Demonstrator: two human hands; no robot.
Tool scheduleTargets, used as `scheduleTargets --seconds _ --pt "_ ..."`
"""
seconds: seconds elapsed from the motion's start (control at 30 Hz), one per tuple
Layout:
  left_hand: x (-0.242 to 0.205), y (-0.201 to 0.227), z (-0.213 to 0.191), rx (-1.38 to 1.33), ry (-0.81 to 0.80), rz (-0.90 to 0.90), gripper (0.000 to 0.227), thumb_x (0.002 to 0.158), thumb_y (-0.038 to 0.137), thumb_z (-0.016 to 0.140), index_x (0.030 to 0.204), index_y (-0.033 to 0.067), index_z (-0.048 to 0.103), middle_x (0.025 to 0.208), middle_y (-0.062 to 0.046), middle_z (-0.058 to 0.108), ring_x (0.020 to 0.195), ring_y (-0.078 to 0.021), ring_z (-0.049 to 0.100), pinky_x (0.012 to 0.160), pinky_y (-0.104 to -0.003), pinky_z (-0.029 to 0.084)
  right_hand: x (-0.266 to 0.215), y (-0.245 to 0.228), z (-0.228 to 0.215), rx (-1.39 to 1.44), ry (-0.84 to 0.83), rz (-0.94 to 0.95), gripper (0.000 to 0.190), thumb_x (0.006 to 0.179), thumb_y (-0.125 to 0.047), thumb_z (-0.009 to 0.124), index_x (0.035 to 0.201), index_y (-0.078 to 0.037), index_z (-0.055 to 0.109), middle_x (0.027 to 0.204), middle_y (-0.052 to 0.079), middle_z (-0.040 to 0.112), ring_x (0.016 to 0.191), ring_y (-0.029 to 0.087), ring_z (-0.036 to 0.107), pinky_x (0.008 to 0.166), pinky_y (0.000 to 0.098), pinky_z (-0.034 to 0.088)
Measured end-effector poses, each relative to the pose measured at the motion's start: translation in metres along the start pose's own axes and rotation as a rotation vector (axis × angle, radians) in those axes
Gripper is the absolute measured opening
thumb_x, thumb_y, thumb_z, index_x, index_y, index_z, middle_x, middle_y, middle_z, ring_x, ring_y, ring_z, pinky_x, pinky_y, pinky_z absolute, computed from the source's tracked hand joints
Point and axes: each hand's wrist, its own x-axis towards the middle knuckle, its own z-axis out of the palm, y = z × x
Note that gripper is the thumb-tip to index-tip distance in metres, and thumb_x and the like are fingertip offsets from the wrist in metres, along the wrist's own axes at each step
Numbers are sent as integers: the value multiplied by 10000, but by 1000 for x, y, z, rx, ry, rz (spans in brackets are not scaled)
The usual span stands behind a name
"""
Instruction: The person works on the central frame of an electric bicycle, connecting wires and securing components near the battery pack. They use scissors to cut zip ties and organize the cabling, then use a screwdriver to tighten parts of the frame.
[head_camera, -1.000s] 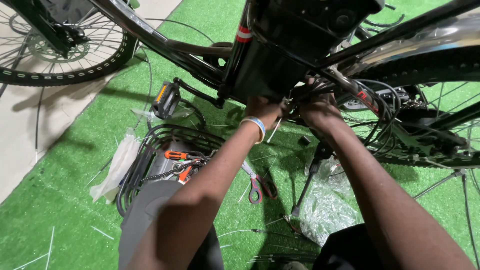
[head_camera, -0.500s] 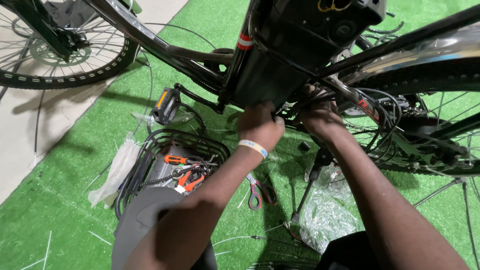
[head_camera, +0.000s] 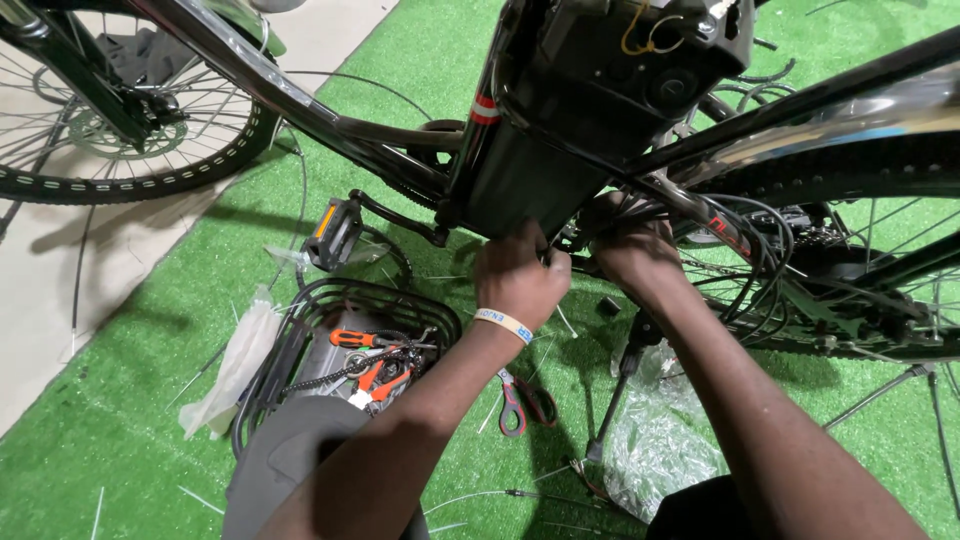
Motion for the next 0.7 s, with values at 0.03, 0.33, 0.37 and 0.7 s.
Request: scheduleTargets --seconds 0.03,0.33,0.37,0.7 --pt "0 1 1 -1 0 1 177 693 249 541 737 95 617 619 -159 654 676 -433 685 652 -548 539 0 1 -1 -2 5 1 295 889 -294 452 952 -113 676 904 118 701 884 263 663 791 393 530" --pt "5 1 10 -44 -29 -2 171 693 255 532 727 102 602 607 -172 645 663 -438 682 606 -554 522 0 6 5 -16 36 11 304 886 -320 463 906 -114 685 874 113 705 898 269 668 805 394 530" --pt "6 2 9 -40 -66 -14 187 713 256 520 754 100 615 632 -171 660 693 -424 692 629 -546 528 0 7 6 -18 41 12 305 886 -323 464 900 -114 686 870 112 706 900 269 668 807 394 530" --pt "16 12 6 -48 -180 -152 307 766 331 526 847 83 688 748 -154 713 800 -410 700 720 -535 545 0 19 2 -42 90 35 325 882 -352 477 849 -114 697 837 107 711 916 275 674 822 396 531"
